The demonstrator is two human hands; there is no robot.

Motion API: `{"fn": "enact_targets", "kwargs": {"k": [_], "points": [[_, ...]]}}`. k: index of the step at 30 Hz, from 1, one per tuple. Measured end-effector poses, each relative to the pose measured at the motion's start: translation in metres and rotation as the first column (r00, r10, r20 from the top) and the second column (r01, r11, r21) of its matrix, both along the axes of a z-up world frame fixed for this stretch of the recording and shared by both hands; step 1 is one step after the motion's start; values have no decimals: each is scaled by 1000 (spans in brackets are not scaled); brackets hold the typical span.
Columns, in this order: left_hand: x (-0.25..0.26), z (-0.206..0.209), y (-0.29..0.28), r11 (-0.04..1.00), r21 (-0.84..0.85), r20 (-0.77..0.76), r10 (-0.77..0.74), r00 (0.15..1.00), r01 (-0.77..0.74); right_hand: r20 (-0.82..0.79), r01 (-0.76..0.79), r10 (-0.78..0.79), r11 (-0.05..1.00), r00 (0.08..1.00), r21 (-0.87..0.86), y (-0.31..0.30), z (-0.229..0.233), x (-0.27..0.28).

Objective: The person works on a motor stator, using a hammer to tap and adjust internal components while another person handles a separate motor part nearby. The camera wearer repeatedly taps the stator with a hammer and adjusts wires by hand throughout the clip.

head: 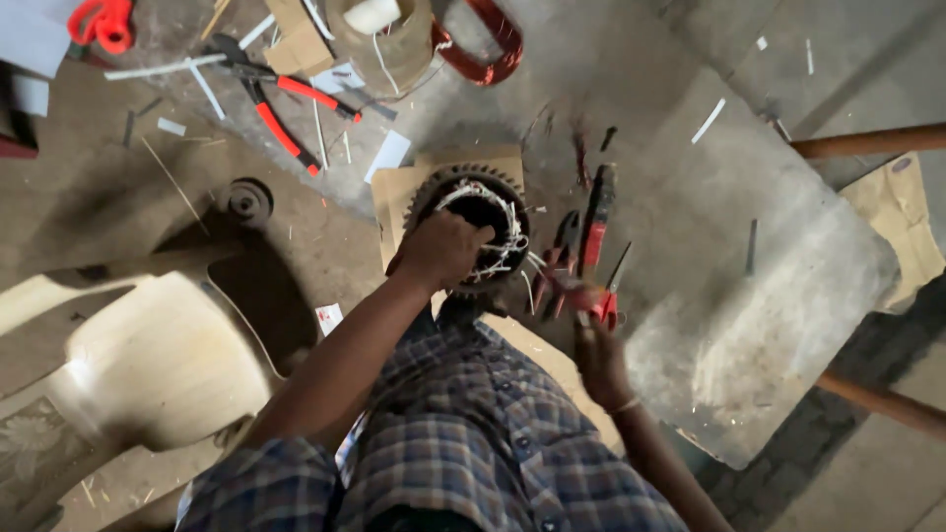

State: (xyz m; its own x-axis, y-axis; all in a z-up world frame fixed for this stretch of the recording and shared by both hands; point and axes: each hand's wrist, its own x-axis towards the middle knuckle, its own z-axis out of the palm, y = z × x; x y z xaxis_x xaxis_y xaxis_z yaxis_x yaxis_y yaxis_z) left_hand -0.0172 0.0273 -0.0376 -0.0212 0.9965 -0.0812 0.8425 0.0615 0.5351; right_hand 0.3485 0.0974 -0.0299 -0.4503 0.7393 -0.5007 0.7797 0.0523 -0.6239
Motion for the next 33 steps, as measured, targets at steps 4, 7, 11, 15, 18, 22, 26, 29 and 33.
{"fn": "enact_targets", "kwargs": {"k": [4,7,11,15,18,22,26,29,33], "points": [[1,-1,-2,997,-76,48,24,999,-20,-139,-231,257,956,956,179,-24,27,-56],[4,-9,-3,999,-21,-37,-25,999,24,-111,-246,261,960,959,131,-28,39,-78],[6,-23,0,989,147,-54,27,998,-18,-88,-262,285,942,954,210,-26,36,-82],[12,-30,-7,974,221,-21,60,998,-54,-26,-312,325,924,945,222,-32,24,-71],[15,-20,-8,937,317,-103,188,977,-147,-145,-171,201,965,969,197,-20,35,-70],[43,-7,-23,924,79,219,349,911,-373,7,30,-30,995,1000,93,6,79,-72],[97,4,-25,958,-162,586,286,758,-236,81,-434,428,864,900,254,39,128,-113],[118,-11,-25,975,-86,618,212,757,-203,202,-649,617,723,760,234,47,150,-161],[130,-39,-22,968,73,627,142,766,-240,122,-749,755,592,645,297,48,164,-218]]}}
